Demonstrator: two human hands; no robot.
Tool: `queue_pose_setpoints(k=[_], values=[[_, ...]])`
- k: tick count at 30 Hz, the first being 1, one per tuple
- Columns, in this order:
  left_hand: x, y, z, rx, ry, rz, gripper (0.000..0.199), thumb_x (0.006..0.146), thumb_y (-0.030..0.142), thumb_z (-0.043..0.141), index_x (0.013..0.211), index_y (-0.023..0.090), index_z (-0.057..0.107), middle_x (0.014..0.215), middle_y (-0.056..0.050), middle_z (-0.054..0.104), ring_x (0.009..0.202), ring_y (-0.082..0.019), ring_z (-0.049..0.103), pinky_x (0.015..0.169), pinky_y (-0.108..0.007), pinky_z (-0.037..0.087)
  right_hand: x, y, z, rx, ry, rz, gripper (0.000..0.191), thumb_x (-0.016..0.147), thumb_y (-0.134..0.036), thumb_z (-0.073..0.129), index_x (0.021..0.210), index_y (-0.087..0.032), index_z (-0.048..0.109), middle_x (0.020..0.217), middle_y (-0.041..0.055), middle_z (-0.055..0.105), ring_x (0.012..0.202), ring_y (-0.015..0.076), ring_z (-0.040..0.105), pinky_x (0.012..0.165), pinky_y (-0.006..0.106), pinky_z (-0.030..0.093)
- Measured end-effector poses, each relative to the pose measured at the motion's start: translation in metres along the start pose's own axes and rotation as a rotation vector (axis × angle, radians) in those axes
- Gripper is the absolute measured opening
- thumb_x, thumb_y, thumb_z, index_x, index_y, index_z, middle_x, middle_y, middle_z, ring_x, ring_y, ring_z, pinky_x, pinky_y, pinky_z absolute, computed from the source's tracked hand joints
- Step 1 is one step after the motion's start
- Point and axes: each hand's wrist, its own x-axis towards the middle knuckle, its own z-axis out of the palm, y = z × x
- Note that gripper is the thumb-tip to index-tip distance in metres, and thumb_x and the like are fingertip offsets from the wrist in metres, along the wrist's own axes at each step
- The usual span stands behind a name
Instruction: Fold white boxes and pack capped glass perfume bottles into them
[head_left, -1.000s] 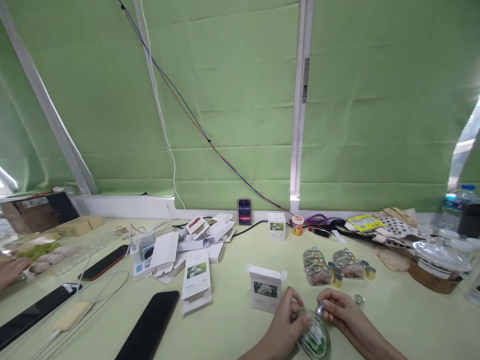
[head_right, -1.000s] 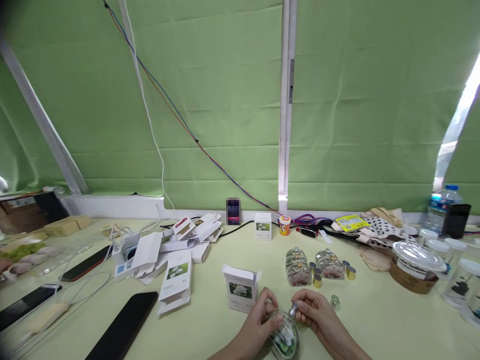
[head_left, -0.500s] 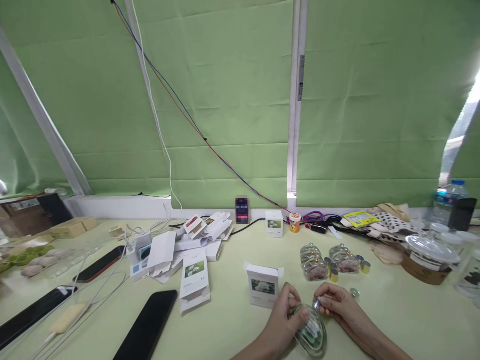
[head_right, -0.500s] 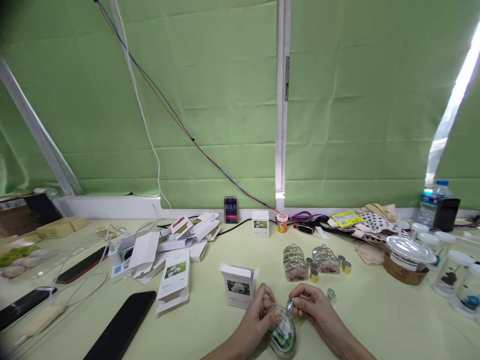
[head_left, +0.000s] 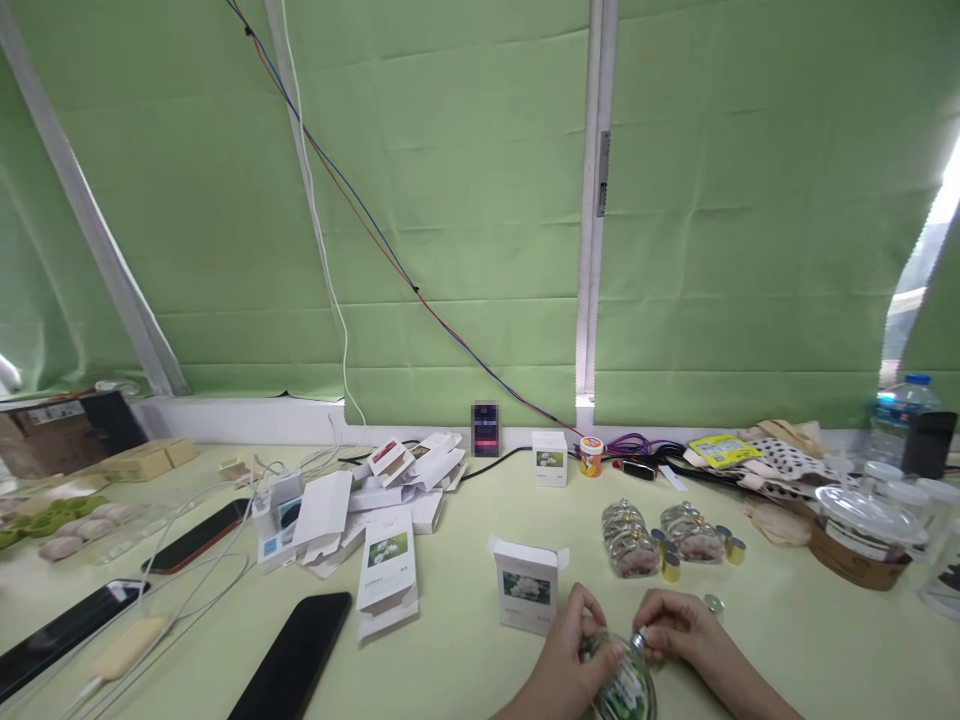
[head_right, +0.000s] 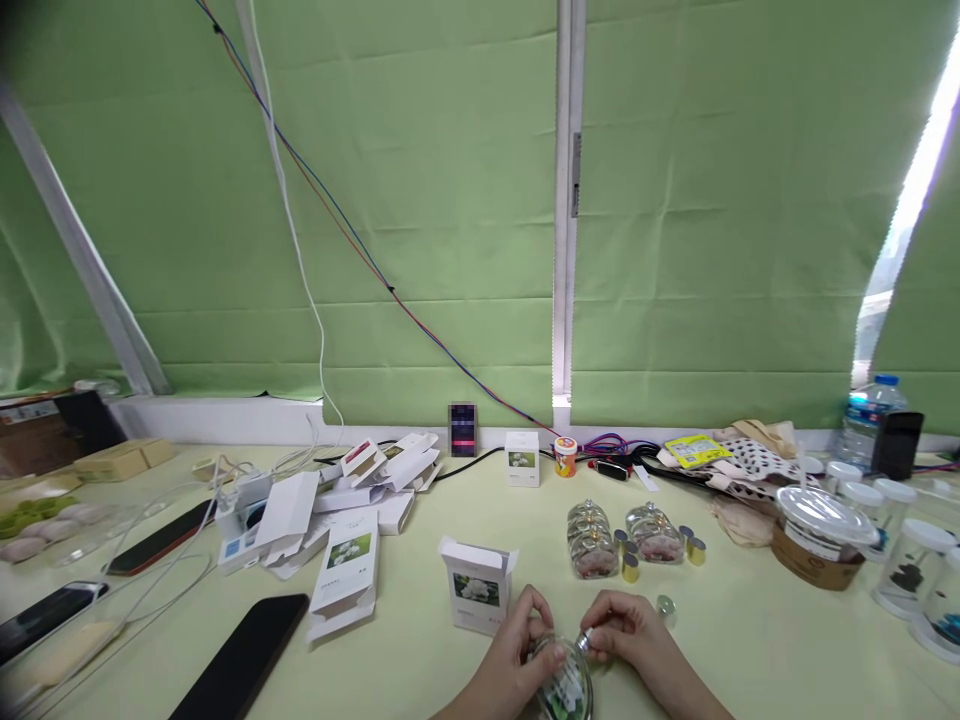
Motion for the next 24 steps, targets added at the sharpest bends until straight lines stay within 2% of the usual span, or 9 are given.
queue_pose_setpoints(k=[4, 8, 16, 24], values=[[-0.001, 0.002, 0.000, -0.014, -0.013, -0.041, 0.051, 0.071, 0.061, 0.063, 0.086, 0.021, 0.036, 0.059, 0.010, 0.035, 0.054, -0.008, 0.032, 0.051, -0.020, 0.024, -0.001, 0.000, 0.001, -0.005, -0.016, -0.026, 0.025, 0.061, -0.036, 0.081, 0.066, -0.015, 0.068, 0.057, -0.0012, 0.063, 0.050, 0.0105, 0.056, 0.051, 0.022, 0.043], [-0.002, 0.005, 0.000, 0.021, -0.028, -0.021, 0.045, 0.075, 0.056, 0.063, 0.086, 0.021, 0.035, 0.059, 0.009, 0.036, 0.054, -0.008, 0.031, 0.051, -0.019, 0.023, -0.003, -0.001, 0.001, -0.110, -0.061, 0.039, 0.027, 0.065, -0.038, 0.078, 0.066, -0.014, 0.065, 0.048, -0.0016, 0.061, 0.043, 0.0097, 0.055, 0.046, 0.021, 0.043], [-0.001, 0.008, -0.001, 0.080, -0.014, -0.016, 0.041, 0.074, 0.047, 0.066, 0.083, 0.022, 0.035, 0.056, 0.010, 0.037, 0.052, -0.007, 0.031, 0.052, -0.019, 0.024, -0.006, 0.007, 0.003, -0.183, -0.093, 0.133, 0.037, 0.068, -0.050, 0.070, 0.067, -0.016, 0.057, 0.041, -0.0032, 0.059, 0.030, 0.0074, 0.049, 0.032, 0.015, 0.034], [0.000, 0.006, -0.001, 0.072, -0.022, -0.028, 0.042, 0.073, 0.047, 0.066, 0.084, 0.021, 0.035, 0.057, 0.009, 0.039, 0.053, -0.008, 0.033, 0.052, -0.020, 0.025, -0.004, 0.016, 0.002, -0.225, -0.103, 0.097, 0.042, 0.070, -0.055, 0.066, 0.062, -0.018, 0.050, 0.037, -0.0053, 0.056, 0.024, 0.0037, 0.040, 0.028, 0.013, 0.026]])
